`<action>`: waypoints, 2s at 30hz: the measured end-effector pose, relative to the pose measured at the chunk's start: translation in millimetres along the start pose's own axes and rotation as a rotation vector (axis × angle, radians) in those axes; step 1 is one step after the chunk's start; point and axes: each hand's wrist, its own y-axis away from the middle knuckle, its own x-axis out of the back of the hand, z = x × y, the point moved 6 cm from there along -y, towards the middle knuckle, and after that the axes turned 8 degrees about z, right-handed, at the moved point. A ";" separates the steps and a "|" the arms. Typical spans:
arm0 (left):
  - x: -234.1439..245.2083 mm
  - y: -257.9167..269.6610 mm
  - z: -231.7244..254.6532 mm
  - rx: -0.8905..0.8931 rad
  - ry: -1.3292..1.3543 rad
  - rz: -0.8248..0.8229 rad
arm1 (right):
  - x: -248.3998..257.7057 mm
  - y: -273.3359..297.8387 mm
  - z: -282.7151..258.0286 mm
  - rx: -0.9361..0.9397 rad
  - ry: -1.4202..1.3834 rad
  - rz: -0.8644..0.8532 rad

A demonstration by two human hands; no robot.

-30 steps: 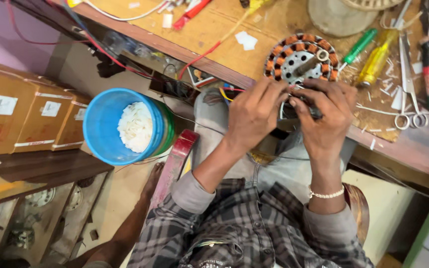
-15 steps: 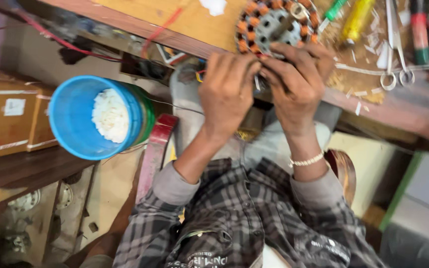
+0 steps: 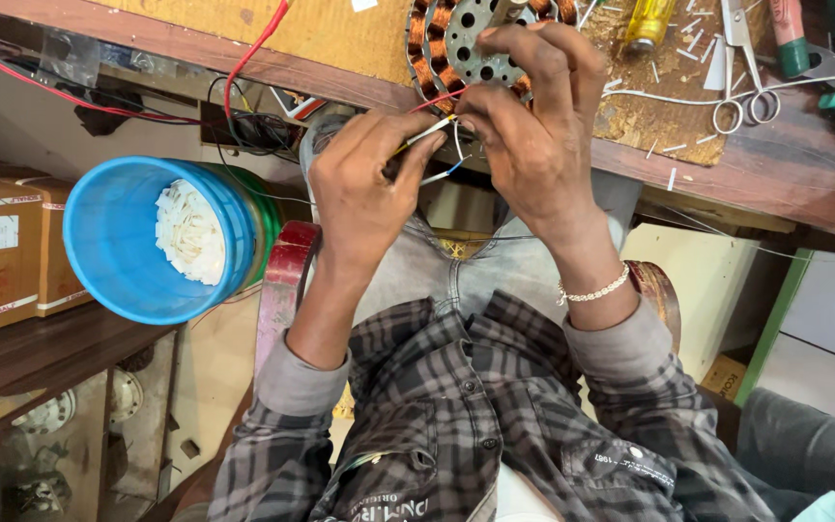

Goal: The person works on an electrical stator, stripping and twisting wires, and using a soldering iron to connect them. They handle various colored wires and use tools like pliers and a soldering iron to complete the connections.

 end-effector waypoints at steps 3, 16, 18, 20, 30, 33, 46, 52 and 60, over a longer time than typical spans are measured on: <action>-0.9 -4.3 -2.0 0.039 0.097 -0.043 | 2.9 -2.9 0.5 0.042 0.000 -0.018; -7.4 -7.0 16.3 -0.241 -0.115 -0.043 | 21.4 -2.6 0.8 0.043 -0.039 0.033; -9.8 -8.1 16.4 -0.263 -0.092 -0.035 | 34.4 7.1 2.4 -0.026 -0.027 0.098; -14.2 -11.5 15.5 -0.286 -0.074 -0.046 | 46.4 18.5 8.7 -0.103 -0.017 0.151; -0.7 -24.3 27.0 -0.474 -0.327 0.065 | 27.7 38.7 22.5 -0.111 -0.153 0.045; 4.7 -0.8 33.3 -0.376 -0.304 0.134 | 13.6 29.0 11.9 -0.036 -0.118 0.047; -3.8 24.9 7.3 -0.119 -0.111 0.182 | -8.6 20.7 6.8 0.004 0.055 0.111; -16.8 28.4 14.5 -0.081 -0.130 0.175 | 6.7 13.7 14.3 0.101 0.032 0.004; -15.7 22.0 12.9 -0.154 -0.233 0.079 | -0.5 18.1 -3.7 0.109 0.010 0.088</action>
